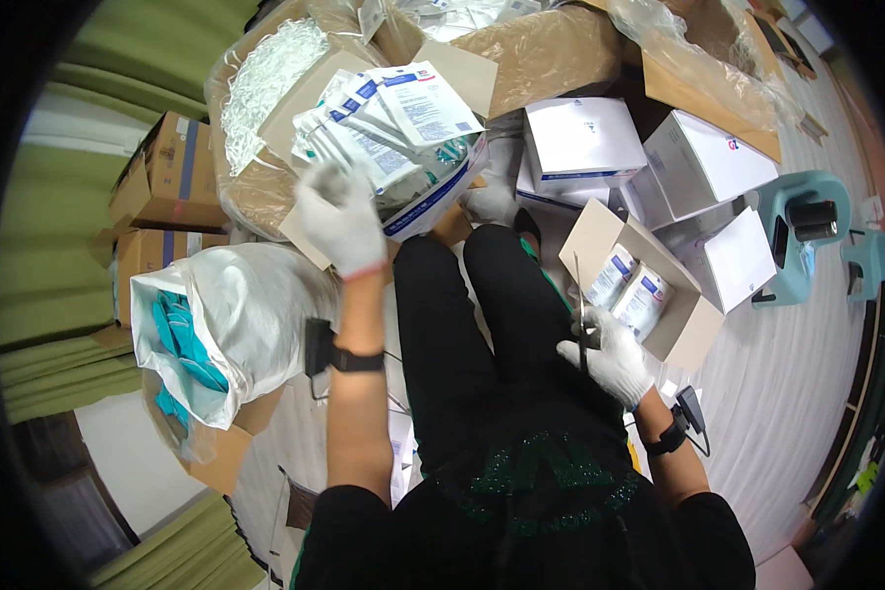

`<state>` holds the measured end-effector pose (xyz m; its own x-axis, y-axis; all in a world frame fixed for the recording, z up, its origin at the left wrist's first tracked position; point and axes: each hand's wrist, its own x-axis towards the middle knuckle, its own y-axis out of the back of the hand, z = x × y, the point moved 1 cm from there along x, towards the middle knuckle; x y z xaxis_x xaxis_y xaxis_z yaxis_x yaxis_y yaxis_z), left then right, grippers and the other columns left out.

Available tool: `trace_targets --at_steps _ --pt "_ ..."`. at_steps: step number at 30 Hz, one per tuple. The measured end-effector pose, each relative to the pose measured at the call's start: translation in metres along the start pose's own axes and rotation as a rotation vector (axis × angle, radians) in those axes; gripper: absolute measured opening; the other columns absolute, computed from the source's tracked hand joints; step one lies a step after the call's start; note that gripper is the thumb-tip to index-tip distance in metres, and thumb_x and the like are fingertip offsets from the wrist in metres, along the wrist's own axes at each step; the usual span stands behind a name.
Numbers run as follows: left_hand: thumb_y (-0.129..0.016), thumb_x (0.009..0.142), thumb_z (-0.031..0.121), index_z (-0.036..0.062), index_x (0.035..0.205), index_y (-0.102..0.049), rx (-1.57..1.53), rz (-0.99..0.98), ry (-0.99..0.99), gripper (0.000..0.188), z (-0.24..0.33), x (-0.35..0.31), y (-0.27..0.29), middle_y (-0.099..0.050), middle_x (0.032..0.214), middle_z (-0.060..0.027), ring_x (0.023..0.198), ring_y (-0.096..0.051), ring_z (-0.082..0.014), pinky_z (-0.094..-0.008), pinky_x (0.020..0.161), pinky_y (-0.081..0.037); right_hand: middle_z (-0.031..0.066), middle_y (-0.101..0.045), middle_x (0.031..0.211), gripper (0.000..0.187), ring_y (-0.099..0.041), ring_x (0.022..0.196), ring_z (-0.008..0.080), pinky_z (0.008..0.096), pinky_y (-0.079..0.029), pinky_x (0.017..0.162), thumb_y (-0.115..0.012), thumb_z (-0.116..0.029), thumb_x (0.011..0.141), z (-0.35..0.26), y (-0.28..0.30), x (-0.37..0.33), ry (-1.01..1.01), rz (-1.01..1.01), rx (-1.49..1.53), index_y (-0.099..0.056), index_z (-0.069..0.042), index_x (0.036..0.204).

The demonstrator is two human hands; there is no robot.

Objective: The person is sorting and packaging individual medical supplies (masks and sealed packets) from a large pile into smaller cardboard boxes.

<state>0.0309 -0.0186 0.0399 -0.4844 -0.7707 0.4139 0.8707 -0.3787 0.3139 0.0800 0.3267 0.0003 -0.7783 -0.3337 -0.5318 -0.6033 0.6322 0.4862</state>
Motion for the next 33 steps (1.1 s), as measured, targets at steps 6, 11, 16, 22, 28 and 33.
trace_targets --at_steps 6,11,16,22,28,33 --pt "-0.052 0.102 0.038 -0.0020 0.137 -0.046 -0.492 -0.988 0.856 0.054 -0.007 -0.158 -0.018 -0.062 0.125 -0.0146 0.107 -0.064 -0.0208 -0.0325 0.089 -0.052 0.0179 -0.069 0.099 0.047 -0.068 0.094 0.0297 0.0378 -0.053 0.082 -0.081 -0.031 0.077 -0.024 -0.027 0.015 0.272 0.022 0.188 -0.063 -0.003 0.109" --pt "-0.039 0.103 0.025 -0.0043 0.101 -0.068 -0.393 -1.261 0.683 0.042 -0.010 -0.199 -0.018 -0.070 0.093 -0.0143 0.086 -0.068 -0.0202 -0.0320 0.081 -0.051 0.0239 -0.064 0.114 0.055 -0.064 0.100 0.0386 0.0415 -0.052 0.086 -0.075 -0.030 0.079 -0.015 -0.036 0.011 0.382 -0.069 -0.004 -0.056 -0.002 0.124" --pt "-0.037 0.103 0.023 -0.0039 0.092 -0.066 -0.189 -1.257 0.541 0.042 -0.011 -0.207 -0.018 -0.069 0.083 -0.0136 0.078 -0.067 -0.0214 -0.0334 0.074 -0.051 0.0259 -0.063 0.113 0.055 -0.064 0.101 0.0397 0.0449 -0.053 0.085 -0.067 -0.022 0.084 -0.002 -0.013 0.020 0.411 -0.445 0.123 -0.050 -0.003 0.133" --pt "-0.041 0.098 0.023 -0.0021 0.085 -0.056 -0.318 -1.069 1.105 0.032 -0.011 -0.196 -0.032 -0.070 0.088 -0.0274 0.078 -0.072 -0.0325 -0.0351 0.063 -0.056 0.0102 -0.072 0.093 0.019 -0.070 0.069 0.0224 0.0344 -0.054 0.063 -0.060 -0.016 0.090 0.063 0.030 0.054 -0.060 0.148 0.331 -0.068 -0.007 0.105" --pt "-0.037 0.099 0.022 0.0028 0.086 -0.055 -0.373 -1.141 1.169 0.030 -0.028 -0.197 -0.035 -0.070 0.084 -0.0255 0.075 -0.072 -0.0332 -0.0356 0.062 -0.059 0.0053 -0.062 0.118 0.031 -0.058 0.114 0.0221 0.0500 -0.036 0.104 -0.058 -0.018 0.086 0.244 0.013 0.165 0.189 -0.017 -1.181 -0.061 -0.011 0.116" --pt "-0.035 0.101 0.022 0.0025 0.086 -0.055 -0.335 -1.097 1.209 0.032 -0.022 -0.198 -0.043 -0.069 0.083 -0.0251 0.074 -0.072 -0.0329 -0.0357 0.061 -0.059 0.0061 -0.069 0.106 0.022 -0.061 0.107 0.0250 0.0426 -0.047 0.097 -0.055 -0.023 0.089 0.307 0.012 0.214 0.506 0.072 -1.436 -0.071 -0.015 0.101"
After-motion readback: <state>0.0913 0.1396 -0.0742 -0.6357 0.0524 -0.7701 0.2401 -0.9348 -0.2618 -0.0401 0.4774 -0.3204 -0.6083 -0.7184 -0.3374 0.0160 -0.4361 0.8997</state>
